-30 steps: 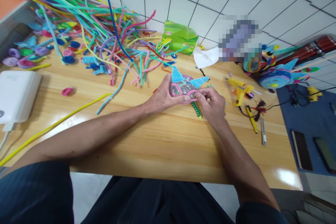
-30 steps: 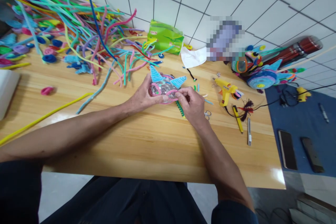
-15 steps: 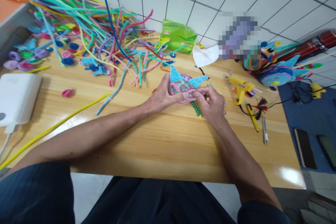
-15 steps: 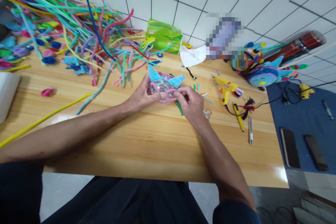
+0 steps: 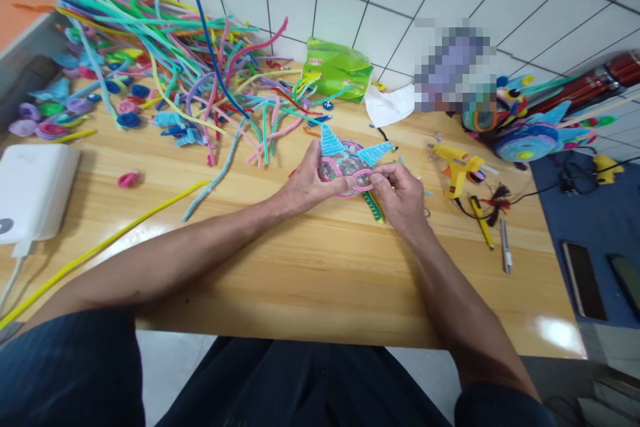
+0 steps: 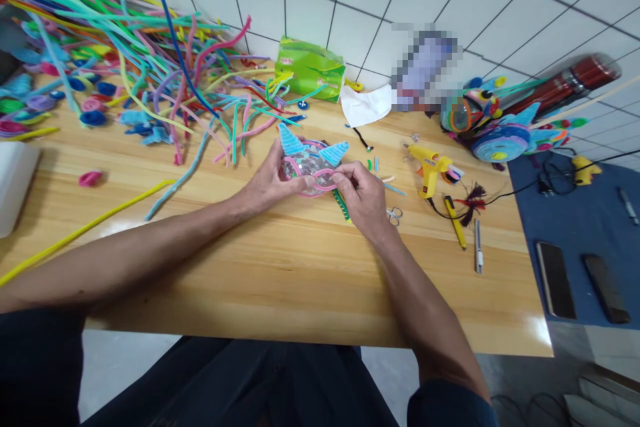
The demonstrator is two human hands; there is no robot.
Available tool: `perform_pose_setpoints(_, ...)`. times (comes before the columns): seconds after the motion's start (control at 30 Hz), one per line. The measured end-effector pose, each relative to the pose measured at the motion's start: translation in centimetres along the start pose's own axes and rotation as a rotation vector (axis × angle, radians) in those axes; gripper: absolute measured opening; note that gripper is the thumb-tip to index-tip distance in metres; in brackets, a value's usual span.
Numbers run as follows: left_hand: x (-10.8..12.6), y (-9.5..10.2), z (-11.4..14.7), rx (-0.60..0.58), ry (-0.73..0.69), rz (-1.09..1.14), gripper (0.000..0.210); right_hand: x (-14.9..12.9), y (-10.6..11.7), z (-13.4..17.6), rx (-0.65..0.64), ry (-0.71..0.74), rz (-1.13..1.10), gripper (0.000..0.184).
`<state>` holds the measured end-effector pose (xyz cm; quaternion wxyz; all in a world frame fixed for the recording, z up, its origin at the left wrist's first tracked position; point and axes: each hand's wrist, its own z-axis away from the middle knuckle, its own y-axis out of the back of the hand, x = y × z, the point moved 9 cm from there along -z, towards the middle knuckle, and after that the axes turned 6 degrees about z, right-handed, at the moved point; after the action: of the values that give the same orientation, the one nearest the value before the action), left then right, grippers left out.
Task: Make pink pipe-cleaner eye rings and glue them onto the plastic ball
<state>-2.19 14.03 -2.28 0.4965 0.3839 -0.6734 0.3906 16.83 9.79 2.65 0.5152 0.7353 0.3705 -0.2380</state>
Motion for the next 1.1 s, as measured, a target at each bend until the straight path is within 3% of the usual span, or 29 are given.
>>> perform_pose_setpoints(0.2,0.3,0.5,0.0,0.041,0.033,-0.014,0.083,1.7,-1.1,-0.2,-0.077,-0.124,-0.233,0.038)
perform_pose_setpoints(0.4,1.2,-0.1,-0.4,-0.021,-0.001,0.02,0.083,2.6,-1.1,-0.7,-0.082,-0.212,-0.332,0.044)
perform_pose_setpoints(0.87,0.2,0.5,-0.1,-0.002,-0.009,-0.023,0.079,3.1,-1.6,-0.6,-0.122,-0.276,-0.349,0.038)
perform_pose_setpoints(1.1,1.2,-0.2,0.0,-0.04,-0.03,-0.021,0.081,3.3,-1.7,-0.4,-0.113,-0.268,-0.318,0.035)
